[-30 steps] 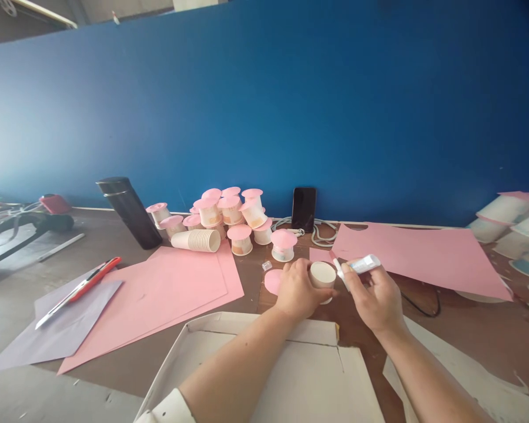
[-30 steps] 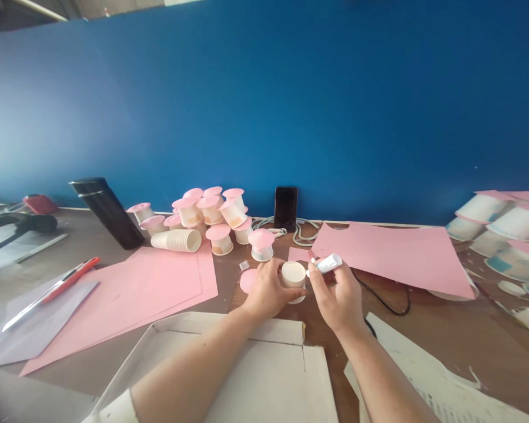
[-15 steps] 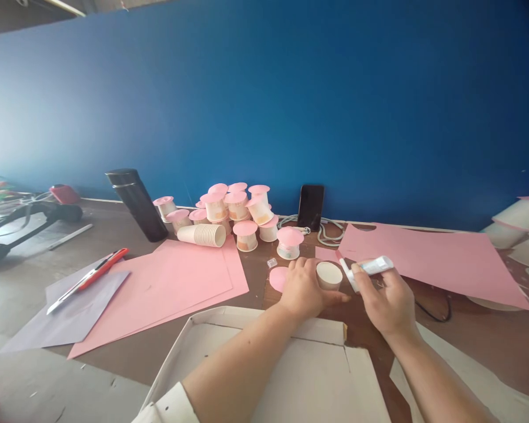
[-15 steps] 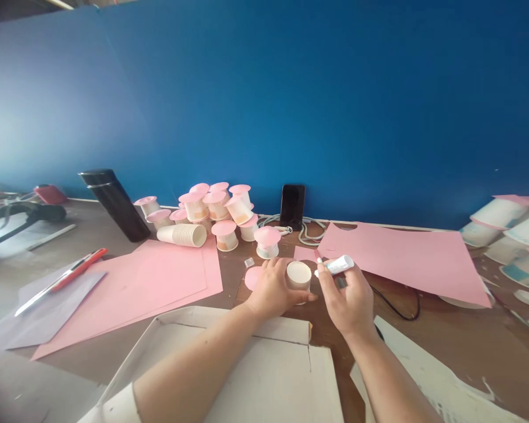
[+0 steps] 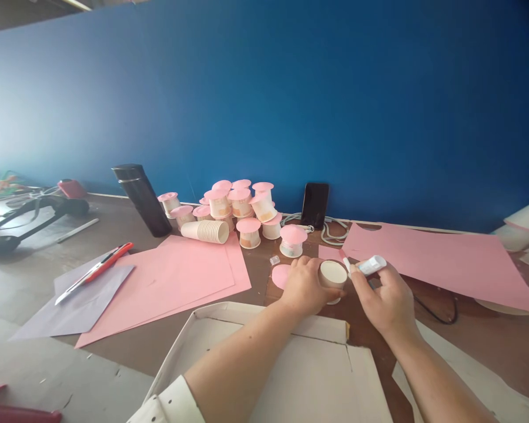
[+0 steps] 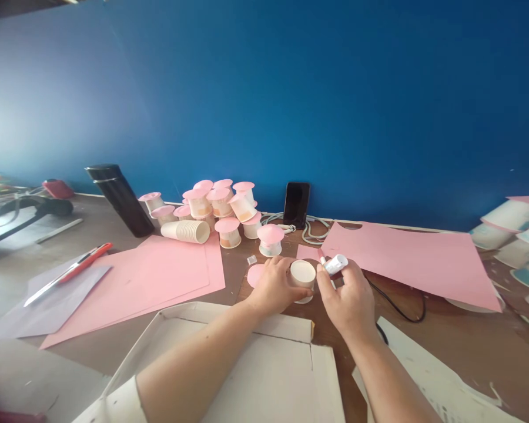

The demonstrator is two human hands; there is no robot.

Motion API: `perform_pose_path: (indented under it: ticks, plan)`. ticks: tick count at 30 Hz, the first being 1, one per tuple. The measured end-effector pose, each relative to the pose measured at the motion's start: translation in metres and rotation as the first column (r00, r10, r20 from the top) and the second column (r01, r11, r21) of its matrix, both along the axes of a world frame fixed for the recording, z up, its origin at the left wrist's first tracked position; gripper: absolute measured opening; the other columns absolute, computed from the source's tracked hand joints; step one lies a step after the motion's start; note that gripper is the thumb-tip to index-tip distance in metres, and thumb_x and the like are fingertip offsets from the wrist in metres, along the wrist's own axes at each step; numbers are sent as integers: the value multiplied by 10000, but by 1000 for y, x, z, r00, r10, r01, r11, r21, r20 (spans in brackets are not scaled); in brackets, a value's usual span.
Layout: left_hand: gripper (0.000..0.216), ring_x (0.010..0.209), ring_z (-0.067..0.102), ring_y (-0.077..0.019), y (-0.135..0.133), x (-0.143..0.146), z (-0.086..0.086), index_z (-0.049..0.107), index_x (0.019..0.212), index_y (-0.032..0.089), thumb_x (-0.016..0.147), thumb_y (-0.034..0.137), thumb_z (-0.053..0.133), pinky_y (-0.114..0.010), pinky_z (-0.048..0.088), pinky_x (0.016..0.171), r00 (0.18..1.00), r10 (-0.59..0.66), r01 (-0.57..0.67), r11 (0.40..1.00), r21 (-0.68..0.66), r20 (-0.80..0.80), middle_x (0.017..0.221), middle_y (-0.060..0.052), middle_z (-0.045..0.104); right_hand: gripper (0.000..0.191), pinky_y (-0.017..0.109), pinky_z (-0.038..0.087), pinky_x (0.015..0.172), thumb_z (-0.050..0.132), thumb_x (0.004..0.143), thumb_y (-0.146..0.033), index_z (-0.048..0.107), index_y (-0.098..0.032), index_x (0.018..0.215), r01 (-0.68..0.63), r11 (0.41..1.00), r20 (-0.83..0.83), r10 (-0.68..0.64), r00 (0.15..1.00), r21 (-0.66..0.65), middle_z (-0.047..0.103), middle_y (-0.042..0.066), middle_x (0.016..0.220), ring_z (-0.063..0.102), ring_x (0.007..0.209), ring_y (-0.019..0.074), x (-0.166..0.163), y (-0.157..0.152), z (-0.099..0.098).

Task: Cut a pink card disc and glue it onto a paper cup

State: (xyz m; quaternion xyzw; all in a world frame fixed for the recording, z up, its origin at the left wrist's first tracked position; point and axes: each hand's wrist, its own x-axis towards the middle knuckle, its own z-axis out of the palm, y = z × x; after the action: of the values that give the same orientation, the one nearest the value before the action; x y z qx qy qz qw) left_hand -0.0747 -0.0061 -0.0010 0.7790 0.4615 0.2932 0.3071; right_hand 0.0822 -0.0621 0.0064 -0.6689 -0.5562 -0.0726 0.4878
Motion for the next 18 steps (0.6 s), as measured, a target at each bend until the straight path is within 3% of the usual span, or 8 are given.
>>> perform_pose_path:
  ticks: [2, 4, 7, 9, 15, 18]
  plan:
    - [624, 1157, 510, -332, -1, 1, 1, 633, 1146, 224, 653, 561, 813, -465, 460, 979, 1000, 6, -6, 1000, -5, -5, 1168, -115, 599, 256, 360, 483, 681, 613, 844, -491, 618, -239, 797, 16, 1000, -44, -17, 999, -18, 700, 60, 808, 647, 735, 246, 1, -1, 2]
    - [635, 1160, 505, -338, -1, 1, 1, 639, 1136, 220, 645, 585, 813, -466, 458, 982, 1000, 18, -18, 1000, -2, -10, 1161, -120, 593, 261, 358, 494, 714, 610, 864, -497, 638, -239, 839, -50, 999, -82, 50, 995, 1, 713, 56, 831, 664, 765, 243, 0, -4, 3]
    - [587, 1142, 511, -341, -1, 3, 1, 647, 1084, 197, 661, 574, 800, -460, 458, 980, 998, 49, -48, 998, 28, -31, 1135, -131, 587, 233, 367, 501, 810, 603, 891, -474, 658, -248, 910, -188, 982, -19, 189, 982, 27, 735, 59, 936, 684, 884, 254, -5, -7, 3]
    - [558, 1129, 516, -336, -1, 5, 0, 640, 1061, 192, 667, 554, 799, -456, 457, 981, 996, 72, -69, 996, 47, -49, 1124, -129, 583, 207, 366, 501, 820, 602, 894, -455, 656, -256, 919, -212, 977, 39, 211, 977, 26, 735, 55, 957, 683, 899, 253, -7, -7, 1]
    - [645, 1138, 508, -345, -5, 7, 4, 598, 1028, 181, 630, 642, 810, -471, 446, 991, 994, 90, -89, 996, 21, -60, 1140, -141, 583, 275, 364, 492, 704, 605, 849, -510, 624, -243, 788, 0, 1000, -23, 0, 1000, -3, 711, 67, 821, 665, 772, 260, 0, 0, 1]
    - [710, 1190, 494, -353, -5, 4, 9, 587, 1124, 170, 623, 613, 828, -480, 419, 1037, 997, 71, -72, 997, -16, -31, 1205, -158, 586, 305, 363, 495, 702, 596, 854, -533, 638, -237, 791, 2, 1000, -100, -3, 995, -15, 705, 61, 775, 661, 731, 251, 1, -2, 4]
